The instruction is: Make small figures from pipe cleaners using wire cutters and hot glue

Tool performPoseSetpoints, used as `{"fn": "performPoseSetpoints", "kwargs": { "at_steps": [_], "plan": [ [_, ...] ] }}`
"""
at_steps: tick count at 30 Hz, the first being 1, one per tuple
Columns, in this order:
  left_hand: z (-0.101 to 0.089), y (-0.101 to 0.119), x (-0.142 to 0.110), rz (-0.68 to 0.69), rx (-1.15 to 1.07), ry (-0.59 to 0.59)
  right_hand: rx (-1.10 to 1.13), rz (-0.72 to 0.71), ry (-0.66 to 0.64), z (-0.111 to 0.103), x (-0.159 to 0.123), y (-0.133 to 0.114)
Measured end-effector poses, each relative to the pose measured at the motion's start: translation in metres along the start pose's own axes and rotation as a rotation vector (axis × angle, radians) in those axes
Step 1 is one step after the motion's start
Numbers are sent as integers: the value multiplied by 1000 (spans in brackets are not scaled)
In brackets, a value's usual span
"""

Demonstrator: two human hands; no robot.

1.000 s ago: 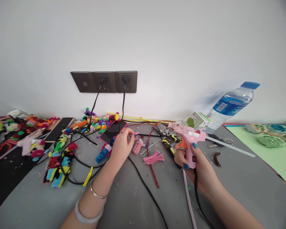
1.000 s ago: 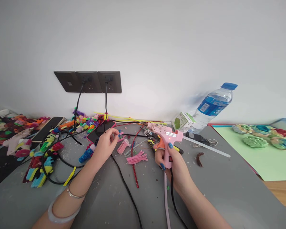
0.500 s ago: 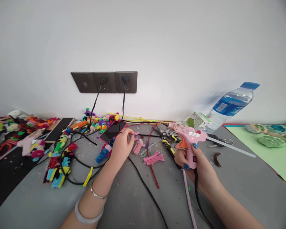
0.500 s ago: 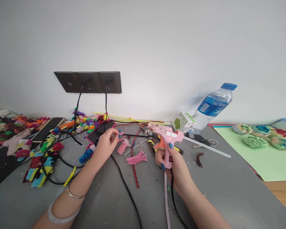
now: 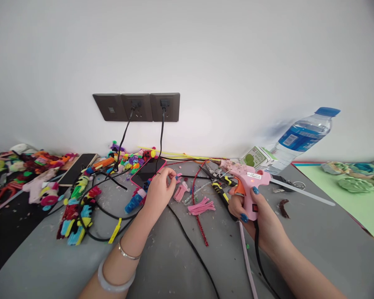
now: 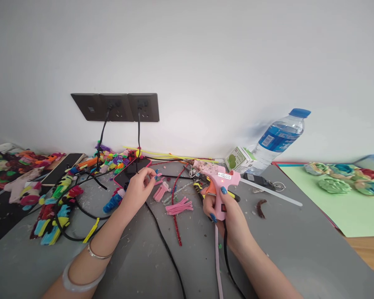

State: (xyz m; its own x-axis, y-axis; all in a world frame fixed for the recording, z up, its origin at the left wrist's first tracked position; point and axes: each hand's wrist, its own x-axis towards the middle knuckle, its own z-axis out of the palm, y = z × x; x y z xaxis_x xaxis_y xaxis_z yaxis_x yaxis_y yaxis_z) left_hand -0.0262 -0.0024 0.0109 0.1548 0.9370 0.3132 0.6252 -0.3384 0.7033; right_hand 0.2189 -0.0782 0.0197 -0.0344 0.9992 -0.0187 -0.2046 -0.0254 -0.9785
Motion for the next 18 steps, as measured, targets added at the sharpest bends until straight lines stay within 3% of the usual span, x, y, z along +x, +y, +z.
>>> {"fn": "performPoseSetpoints", "kwargs": {
  "at_steps": [18],
  "plan": [
    [1,0,0,9,15,9,-9,-9,-1,1,-1,-1]
  ]
}}
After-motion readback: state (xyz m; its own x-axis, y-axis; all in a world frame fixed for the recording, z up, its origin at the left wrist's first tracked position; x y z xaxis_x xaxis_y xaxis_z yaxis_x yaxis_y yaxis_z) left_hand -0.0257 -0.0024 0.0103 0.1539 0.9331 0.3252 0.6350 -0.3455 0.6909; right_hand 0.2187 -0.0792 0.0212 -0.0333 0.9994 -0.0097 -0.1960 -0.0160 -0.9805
